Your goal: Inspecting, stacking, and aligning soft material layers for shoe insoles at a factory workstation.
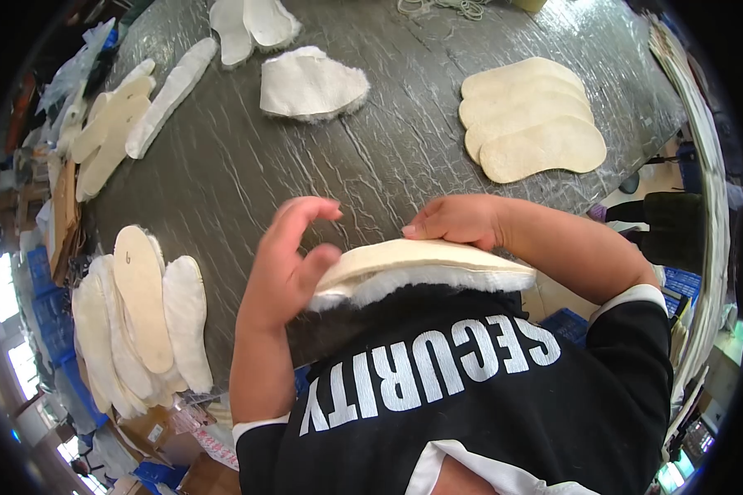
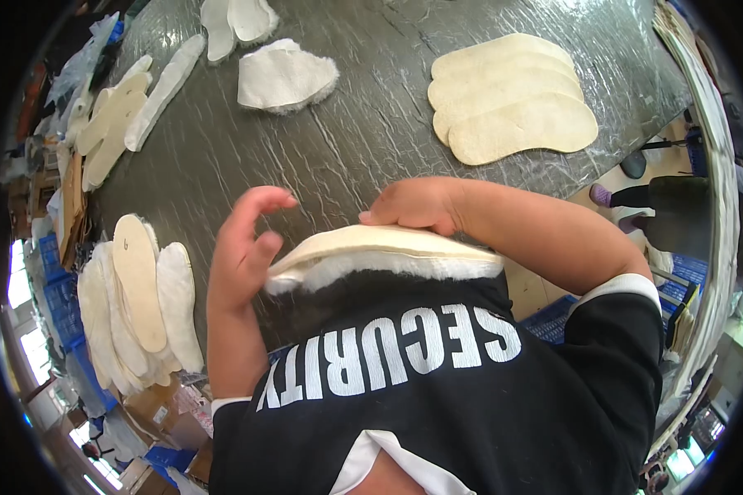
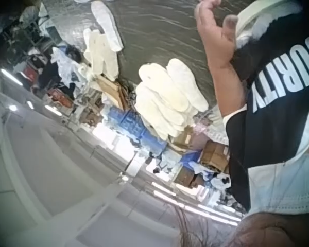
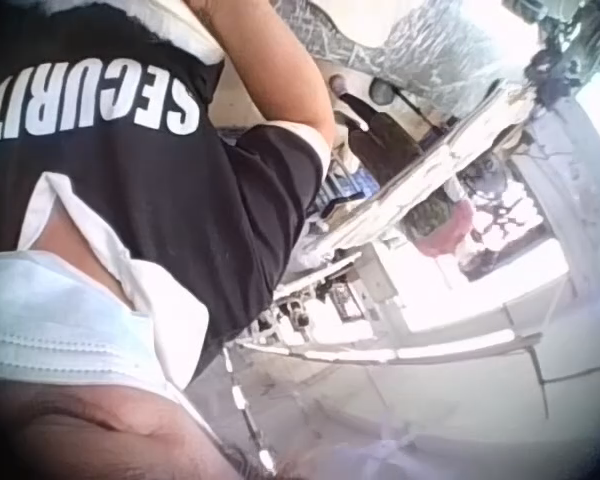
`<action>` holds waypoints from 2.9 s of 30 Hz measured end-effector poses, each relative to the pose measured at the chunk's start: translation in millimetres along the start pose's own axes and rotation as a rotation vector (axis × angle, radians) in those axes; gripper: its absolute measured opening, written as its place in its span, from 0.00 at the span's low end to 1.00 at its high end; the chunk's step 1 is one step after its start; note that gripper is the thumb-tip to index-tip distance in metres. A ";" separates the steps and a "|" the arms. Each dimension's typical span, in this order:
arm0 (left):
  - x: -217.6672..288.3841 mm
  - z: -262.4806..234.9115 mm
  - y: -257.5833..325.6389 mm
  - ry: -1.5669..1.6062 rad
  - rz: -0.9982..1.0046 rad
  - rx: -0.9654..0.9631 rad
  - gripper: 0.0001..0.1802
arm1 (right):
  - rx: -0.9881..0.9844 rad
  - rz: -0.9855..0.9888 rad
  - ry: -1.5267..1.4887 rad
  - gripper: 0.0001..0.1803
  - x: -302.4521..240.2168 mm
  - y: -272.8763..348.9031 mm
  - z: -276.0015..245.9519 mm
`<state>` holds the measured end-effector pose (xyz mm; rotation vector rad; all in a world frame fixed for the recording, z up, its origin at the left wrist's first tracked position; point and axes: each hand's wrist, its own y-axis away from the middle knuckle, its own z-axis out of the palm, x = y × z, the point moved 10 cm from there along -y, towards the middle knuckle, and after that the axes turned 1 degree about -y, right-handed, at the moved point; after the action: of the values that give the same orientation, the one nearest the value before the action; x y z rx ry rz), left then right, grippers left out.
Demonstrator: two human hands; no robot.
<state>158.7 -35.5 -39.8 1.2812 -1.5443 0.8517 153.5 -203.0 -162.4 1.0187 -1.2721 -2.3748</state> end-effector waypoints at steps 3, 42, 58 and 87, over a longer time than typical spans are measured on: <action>86.3 0.2 28.5 -0.482 0.408 0.107 0.21 | -0.153 0.050 -0.263 0.19 25.1 -3.8 16.6; 25.1 31.4 62.9 -0.673 0.073 0.075 0.09 | 0.000 -0.444 0.823 0.12 -60.4 18.4 68.4; -6.7 35.5 61.1 -0.534 -0.120 0.086 0.10 | 0.040 -0.475 0.959 0.11 -68.3 -4.9 81.9; 21.6 25.7 74.7 -0.513 0.323 0.240 0.08 | -0.223 -0.555 0.611 0.18 -51.3 36.8 67.6</action>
<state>79.5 -50.0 -24.5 1.5284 -2.1481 0.9818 140.5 -155.6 -84.1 2.0058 -0.5335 -2.1784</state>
